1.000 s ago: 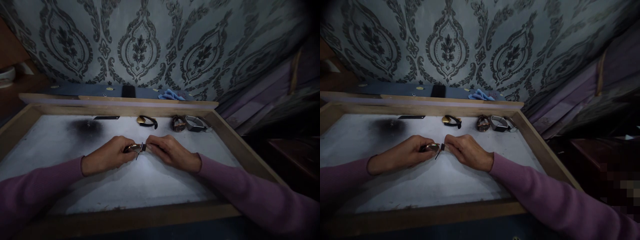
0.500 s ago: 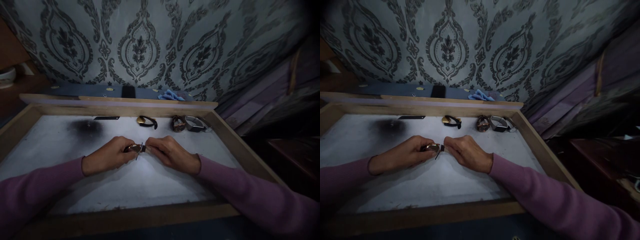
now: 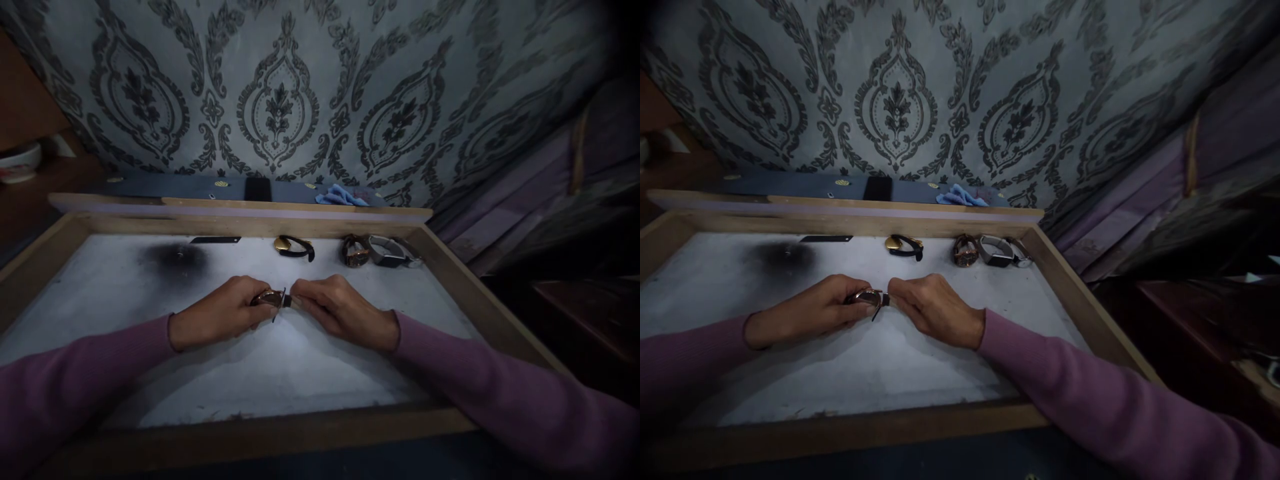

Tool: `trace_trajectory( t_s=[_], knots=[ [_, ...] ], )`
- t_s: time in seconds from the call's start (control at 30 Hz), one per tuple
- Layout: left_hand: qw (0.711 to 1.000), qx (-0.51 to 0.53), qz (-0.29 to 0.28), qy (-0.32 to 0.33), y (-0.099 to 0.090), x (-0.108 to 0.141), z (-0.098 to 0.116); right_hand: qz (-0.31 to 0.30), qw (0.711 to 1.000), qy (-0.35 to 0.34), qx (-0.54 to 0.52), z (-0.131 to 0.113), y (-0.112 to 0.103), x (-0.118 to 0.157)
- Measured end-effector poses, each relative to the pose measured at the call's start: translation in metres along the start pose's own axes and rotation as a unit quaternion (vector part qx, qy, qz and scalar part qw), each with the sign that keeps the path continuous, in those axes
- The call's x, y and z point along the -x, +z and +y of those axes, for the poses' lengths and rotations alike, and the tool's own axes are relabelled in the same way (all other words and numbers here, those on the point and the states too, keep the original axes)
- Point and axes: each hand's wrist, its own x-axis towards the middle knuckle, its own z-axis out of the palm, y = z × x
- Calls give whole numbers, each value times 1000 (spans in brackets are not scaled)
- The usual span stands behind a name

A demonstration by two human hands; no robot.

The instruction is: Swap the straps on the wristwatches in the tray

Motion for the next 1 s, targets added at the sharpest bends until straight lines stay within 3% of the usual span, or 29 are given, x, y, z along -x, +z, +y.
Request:
trace_trajectory(
  t_s=[0.2, 0.47, 1.0],
  knots=[
    [998, -42, 12, 41, 0, -1, -1, -6, 1000, -6, 6, 0, -1, -1],
    [997, -56, 8, 44, -1, -2, -1, -21, 1000, -8, 18, -2, -2, 0],
    [988, -125, -54, 66, -9, -2, 10, -37, 999, 5, 20, -1, 2, 0]
  ],
)
